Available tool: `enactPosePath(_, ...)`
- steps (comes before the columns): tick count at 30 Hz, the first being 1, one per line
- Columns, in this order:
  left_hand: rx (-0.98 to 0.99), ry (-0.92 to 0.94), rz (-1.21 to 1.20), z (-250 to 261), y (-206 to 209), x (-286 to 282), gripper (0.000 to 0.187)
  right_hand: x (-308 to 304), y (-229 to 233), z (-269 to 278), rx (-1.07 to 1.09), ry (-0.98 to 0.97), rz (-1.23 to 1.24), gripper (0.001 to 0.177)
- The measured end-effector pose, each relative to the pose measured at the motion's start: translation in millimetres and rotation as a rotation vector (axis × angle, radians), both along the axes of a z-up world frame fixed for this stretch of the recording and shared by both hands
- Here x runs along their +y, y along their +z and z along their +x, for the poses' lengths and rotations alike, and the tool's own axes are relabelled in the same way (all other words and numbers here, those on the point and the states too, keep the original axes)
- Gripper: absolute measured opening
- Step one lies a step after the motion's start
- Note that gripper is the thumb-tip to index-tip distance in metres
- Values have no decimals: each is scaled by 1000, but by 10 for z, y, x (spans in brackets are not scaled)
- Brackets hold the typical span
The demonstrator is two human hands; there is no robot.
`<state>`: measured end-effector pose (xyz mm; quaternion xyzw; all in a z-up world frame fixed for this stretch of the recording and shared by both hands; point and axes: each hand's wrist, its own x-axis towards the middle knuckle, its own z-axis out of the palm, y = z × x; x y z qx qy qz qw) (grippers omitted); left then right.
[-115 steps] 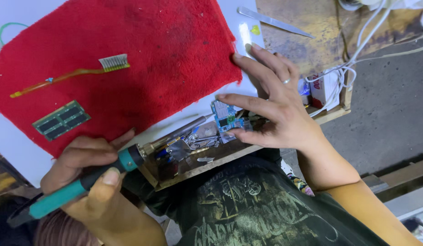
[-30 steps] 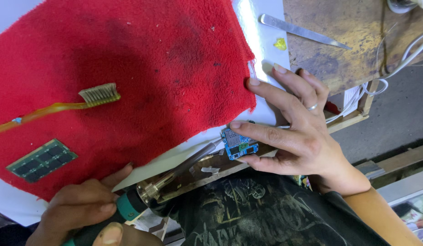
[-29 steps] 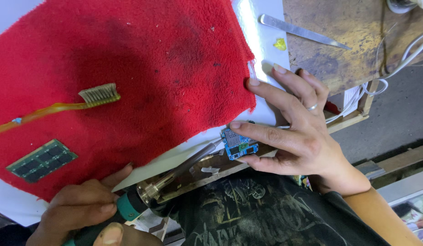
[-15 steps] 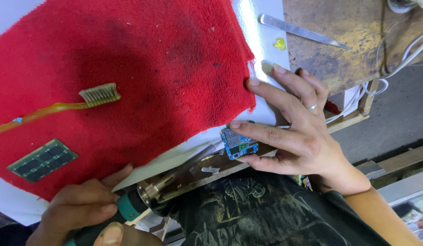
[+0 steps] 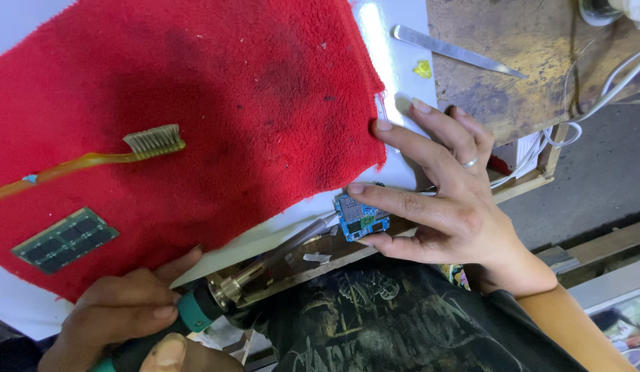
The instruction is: The person uses a soldering iron to work on a small blue circuit board placed on a red cloth. They hold the board steady with their left hand while applying the soldering iron with their right hand to specific components on the board.
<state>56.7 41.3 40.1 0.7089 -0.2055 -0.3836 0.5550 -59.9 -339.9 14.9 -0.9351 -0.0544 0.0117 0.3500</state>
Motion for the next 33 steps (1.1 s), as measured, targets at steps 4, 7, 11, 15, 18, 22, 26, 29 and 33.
enactPosePath(4, 50, -63, -105, 87, -80, 41, 23, 0, 5, -1, 7, -1, -2, 51)
enactPosePath(7, 43, -46, -105, 70, -86, 43, 22, -3, 11, 3, 7, 0, -1, 51)
enactPosePath(11, 40, -23, -87, 56, -51, 17, 21, -11, 13, 3, 16, 0, 2, 51)
enactPosePath(15, 42, 48, -52, 10, -5, -41, 20, 6, 0, -1, 5, -5, -2, 52)
enactPosePath(18, 9, 75, -20, -21, 31, -73, 19, -8, 11, -6, 22, -1, -3, 51)
enactPosePath(22, 6, 94, -28, -21, 54, -123, 18, -1, 15, 4, 9, 3, -9, 52)
enactPosePath(26, -4, 79, 4, 6, 91, -154, 18, -8, 20, 1, 19, 6, -11, 52)
enactPosePath(29, -6, 91, 12, -5, 109, -176, 18, -1, -2, -2, 3, 4, -4, 53)
enactPosePath(33, 9, 108, 37, -11, 95, -187, 19, -6, -9, -15, 2, 4, 1, 54)
